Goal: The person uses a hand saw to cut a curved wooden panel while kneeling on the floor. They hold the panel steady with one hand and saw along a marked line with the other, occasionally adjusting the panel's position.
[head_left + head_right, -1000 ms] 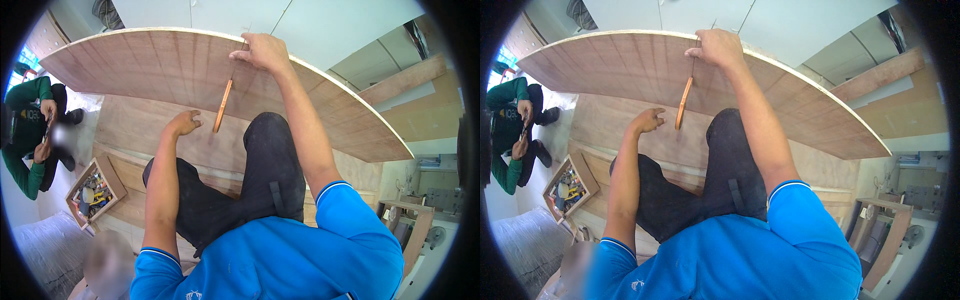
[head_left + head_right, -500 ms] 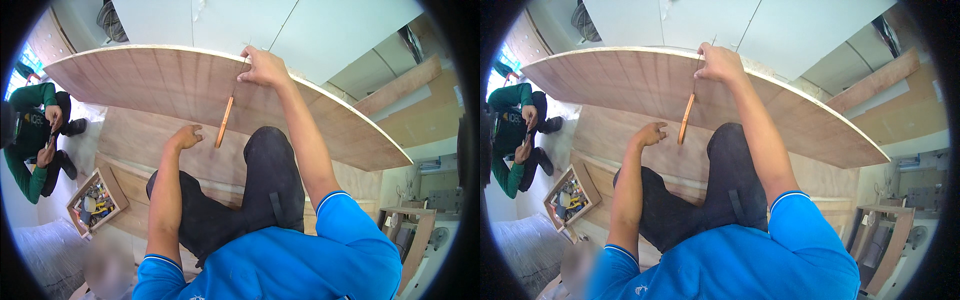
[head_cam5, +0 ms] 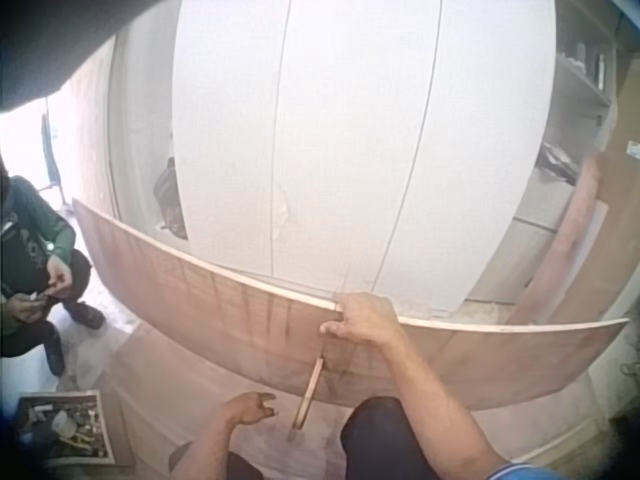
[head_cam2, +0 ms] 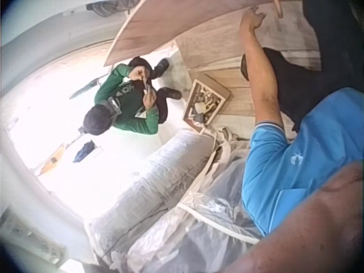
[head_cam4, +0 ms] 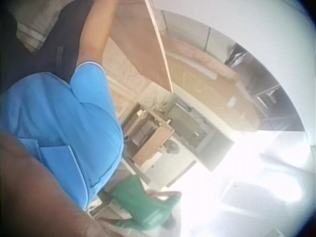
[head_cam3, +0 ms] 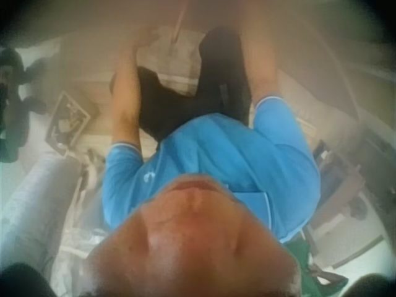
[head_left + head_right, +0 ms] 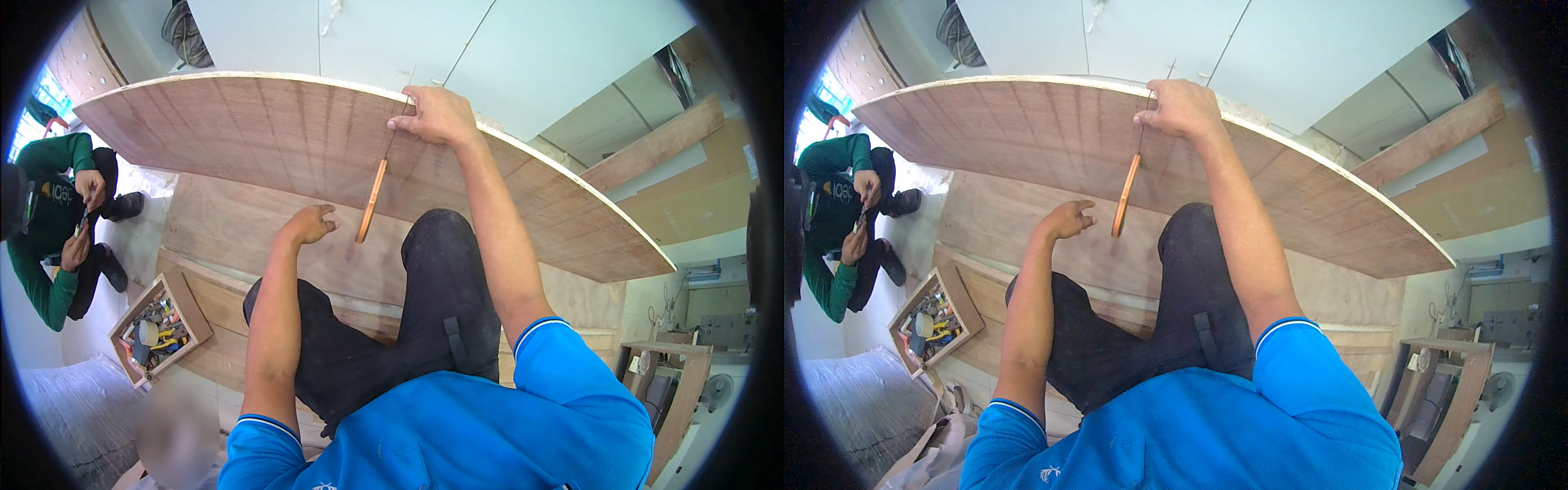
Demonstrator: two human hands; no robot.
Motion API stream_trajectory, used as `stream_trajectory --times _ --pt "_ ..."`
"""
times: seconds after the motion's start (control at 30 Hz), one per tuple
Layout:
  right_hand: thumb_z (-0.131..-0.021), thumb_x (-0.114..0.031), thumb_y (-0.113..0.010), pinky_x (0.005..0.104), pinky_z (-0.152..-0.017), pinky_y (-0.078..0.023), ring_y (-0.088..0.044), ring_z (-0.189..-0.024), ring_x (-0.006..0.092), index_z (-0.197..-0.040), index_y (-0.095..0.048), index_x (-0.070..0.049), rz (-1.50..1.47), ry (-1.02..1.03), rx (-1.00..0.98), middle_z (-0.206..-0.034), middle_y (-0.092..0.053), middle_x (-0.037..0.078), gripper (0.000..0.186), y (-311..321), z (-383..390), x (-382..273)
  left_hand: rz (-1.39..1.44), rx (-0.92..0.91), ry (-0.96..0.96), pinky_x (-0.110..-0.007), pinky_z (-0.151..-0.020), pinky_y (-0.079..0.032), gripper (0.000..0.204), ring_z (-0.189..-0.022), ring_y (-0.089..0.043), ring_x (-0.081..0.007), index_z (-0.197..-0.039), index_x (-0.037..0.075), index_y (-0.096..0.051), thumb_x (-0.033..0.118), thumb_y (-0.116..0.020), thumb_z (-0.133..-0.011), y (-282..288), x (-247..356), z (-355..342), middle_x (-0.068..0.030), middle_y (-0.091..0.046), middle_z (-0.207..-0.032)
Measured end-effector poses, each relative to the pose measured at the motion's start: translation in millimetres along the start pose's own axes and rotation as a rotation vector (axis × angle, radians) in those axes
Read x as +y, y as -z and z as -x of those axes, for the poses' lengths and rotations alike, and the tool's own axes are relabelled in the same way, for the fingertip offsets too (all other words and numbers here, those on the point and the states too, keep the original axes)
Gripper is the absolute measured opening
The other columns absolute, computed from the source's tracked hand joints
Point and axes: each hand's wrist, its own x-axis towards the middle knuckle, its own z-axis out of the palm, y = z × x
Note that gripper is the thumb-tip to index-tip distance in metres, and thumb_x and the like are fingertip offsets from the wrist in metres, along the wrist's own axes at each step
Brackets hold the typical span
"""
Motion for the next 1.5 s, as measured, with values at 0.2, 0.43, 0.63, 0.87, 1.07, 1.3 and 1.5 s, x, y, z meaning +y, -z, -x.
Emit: stream_trajectory --times 0.2,0.43,0.63,0.87,1.07,1.3,1.5 --pt "-0.086 -0.054 -0.083 0.0497 -0.088 -0.059 -0.075 -0.109 0.0332 -0.117 -0.075 -0.011 0.019 0.004 0.016 -0.110 -0.080 0.013 0.054 -3 0 2 0.002 -0.033 0.052 -0.045 -0.111 -0.049 0.068 -0.129 -0.061 -0.0405 -0.153 0.003 -0.057 0.037 -0.072 -0.097 6 20 10 -0.0271 -0.065 -0.140" --pt "-0.084 -0.058 -0.084 0.0472 -0.080 -0.058 -0.075 -0.100 0.0309 -0.130 -0.075 -0.011 0.048 -0.013 -0.019 -0.099 -0.079 0.011 0.066 -4 -3 3 -0.013 -0.036 0.045 -0.046 -0.117 -0.047 0.067 -0.140 -0.058 -0.0428 -0.152 0.002 -0.058 0.039 -0.072 -0.098 8 22 10 -0.0274 -0.062 -0.148" --pt "-0.084 -0.057 -0.083 0.0501 -0.084 -0.057 -0.074 -0.105 0.0337 -0.122 -0.075 -0.009 0.045 0.044 0.082 -0.103 -0.079 0.012 0.062 -10 -3 5 0.035 -0.022 0.057 -0.046 -0.118 -0.046 0.068 -0.139 -0.059 -0.0420 -0.152 0.003 -0.058 0.039 -0.073 -0.097 5 19 12 -0.0267 -0.063 -0.148" --pt "-0.087 -0.053 -0.081 0.0527 -0.086 -0.056 -0.074 -0.107 0.0362 -0.119 -0.073 -0.009 0.074 0.071 0.063 -0.105 -0.079 0.014 0.055 -9 -7 3 -0.083 0.053 -0.016 -0.046 -0.118 -0.047 0.069 -0.139 -0.059 -0.0413 -0.151 0.003 -0.060 0.039 -0.075 -0.095 -4 6 7 -0.0266 -0.063 -0.147" --pt "-0.084 -0.054 -0.085 0.0503 -0.080 -0.055 -0.075 -0.095 0.0370 -0.110 -0.072 -0.007 0.084 0.036 0.073 -0.093 -0.078 0.015 0.056 -10 -2 2 -0.125 -0.013 -0.017 -0.046 -0.119 -0.046 0.070 -0.140 -0.058 -0.0420 -0.153 0.002 -0.057 0.040 -0.073 -0.096 -6 11 5 -0.0246 -0.061 -0.152" --pt "-0.082 -0.050 -0.089 0.0489 -0.075 -0.054 -0.074 -0.086 0.0354 -0.109 -0.071 -0.004 0.035 0.034 0.103 -0.086 -0.076 0.015 0.056 -10 -2 4 -0.104 0.025 0.008 -0.047 -0.116 -0.048 0.068 -0.137 -0.060 -0.0412 -0.151 0.003 -0.060 0.041 -0.073 -0.095 -13 6 5 -0.0244 -0.065 -0.146" --pt "-0.081 -0.049 -0.090 0.0476 -0.074 -0.052 -0.072 -0.082 0.0343 -0.112 -0.073 -0.006 0.045 0.045 0.118 -0.082 -0.073 0.013 0.055 -9 1 0 -0.084 0.028 0.026 -0.046 -0.115 -0.048 0.067 -0.136 -0.061 -0.0406 -0.151 0.003 -0.061 0.039 -0.074 -0.095 -12 9 9 -0.0244 -0.066 -0.146"
